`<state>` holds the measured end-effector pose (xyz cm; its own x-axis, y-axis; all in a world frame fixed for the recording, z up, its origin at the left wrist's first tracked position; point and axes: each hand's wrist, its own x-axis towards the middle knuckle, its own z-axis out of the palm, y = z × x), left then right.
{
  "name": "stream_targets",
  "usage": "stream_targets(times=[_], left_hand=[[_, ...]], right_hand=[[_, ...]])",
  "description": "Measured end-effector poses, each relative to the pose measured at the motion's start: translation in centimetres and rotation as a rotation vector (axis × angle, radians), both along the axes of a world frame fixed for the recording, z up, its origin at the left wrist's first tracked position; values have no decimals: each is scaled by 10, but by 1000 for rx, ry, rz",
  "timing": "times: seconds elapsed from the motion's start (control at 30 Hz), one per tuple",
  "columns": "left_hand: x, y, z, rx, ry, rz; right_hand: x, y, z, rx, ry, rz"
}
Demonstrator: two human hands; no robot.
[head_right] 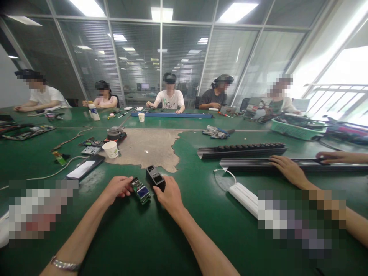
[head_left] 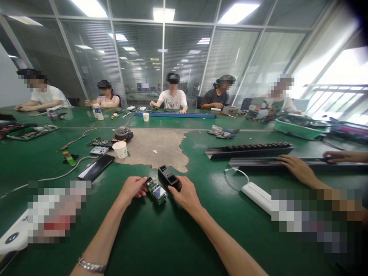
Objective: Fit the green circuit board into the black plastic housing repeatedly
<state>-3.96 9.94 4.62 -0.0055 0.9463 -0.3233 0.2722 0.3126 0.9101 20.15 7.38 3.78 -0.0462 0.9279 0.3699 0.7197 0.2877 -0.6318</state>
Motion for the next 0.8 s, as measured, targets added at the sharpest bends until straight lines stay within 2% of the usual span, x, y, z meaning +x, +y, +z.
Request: stream_targets(times=[0.17, 0.27, 0.37, 0.8], left_hand=[[2, 1, -1, -18, -63, 39], [2, 1, -2, 5, -73, 37], [1, 0, -3, 33, -68, 27], [-5, 3, -2, 217, 153, 80]], right_hand=[[-4, -4, 13, 90, 162, 34], [-10, -12, 23, 98, 243, 120], [-16, -20, 28, 87, 231, 206], [-28, -34, 25, 118, 180, 246]])
